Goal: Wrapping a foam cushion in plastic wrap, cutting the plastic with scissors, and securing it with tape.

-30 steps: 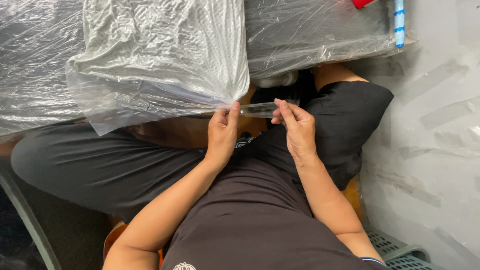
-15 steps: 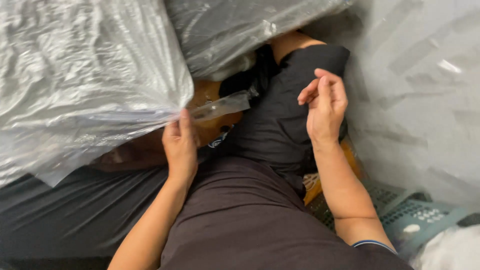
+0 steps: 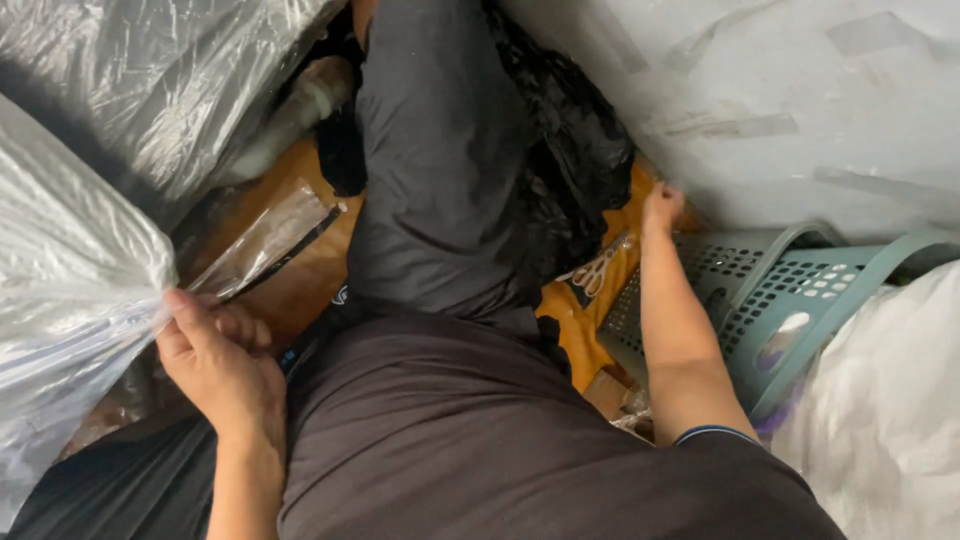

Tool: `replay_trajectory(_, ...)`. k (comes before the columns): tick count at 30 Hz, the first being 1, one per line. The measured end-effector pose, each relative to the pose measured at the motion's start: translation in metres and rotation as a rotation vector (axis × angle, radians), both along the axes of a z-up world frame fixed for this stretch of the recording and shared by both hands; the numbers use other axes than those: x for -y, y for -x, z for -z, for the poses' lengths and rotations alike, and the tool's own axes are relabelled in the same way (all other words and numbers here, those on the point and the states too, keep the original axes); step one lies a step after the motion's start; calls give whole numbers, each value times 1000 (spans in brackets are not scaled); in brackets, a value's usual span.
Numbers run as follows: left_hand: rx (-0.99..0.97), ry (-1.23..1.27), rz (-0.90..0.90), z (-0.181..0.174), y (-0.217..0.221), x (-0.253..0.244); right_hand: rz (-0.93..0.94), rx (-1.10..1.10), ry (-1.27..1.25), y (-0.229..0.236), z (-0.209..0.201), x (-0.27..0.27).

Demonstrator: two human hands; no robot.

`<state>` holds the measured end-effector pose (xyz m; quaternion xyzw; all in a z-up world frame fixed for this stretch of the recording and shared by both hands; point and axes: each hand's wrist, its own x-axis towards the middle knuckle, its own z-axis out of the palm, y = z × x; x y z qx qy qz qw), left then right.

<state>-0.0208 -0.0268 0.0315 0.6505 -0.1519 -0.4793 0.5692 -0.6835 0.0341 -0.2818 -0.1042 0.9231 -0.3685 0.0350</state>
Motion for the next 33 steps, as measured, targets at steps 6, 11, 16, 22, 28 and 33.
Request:
replay_trajectory(6, 45, -31, -27, 3, 1, 1, -203, 443, -946, -12, 105, -113)
replay_trajectory(11, -26, 44, -97, 22, -5, -1, -399, 855, -469, -110, -7, -118)
replay_trajectory(16, -4, 56, -141, 16, -1, 1, -471, 877, -713, -140, -7, -80)
replay_trajectory(22, -57, 86, -148, 25, 0, -1, -385, 829, -1024, -154, -20, -66)
replay_trajectory(28, -99, 121, -142, 29, -2, 0, -228, 691, -1287, -119, -34, -72)
replay_trajectory(33, -131, 111, -93, 35, -5, -1, -331, 379, -1556, -33, 56, -107)
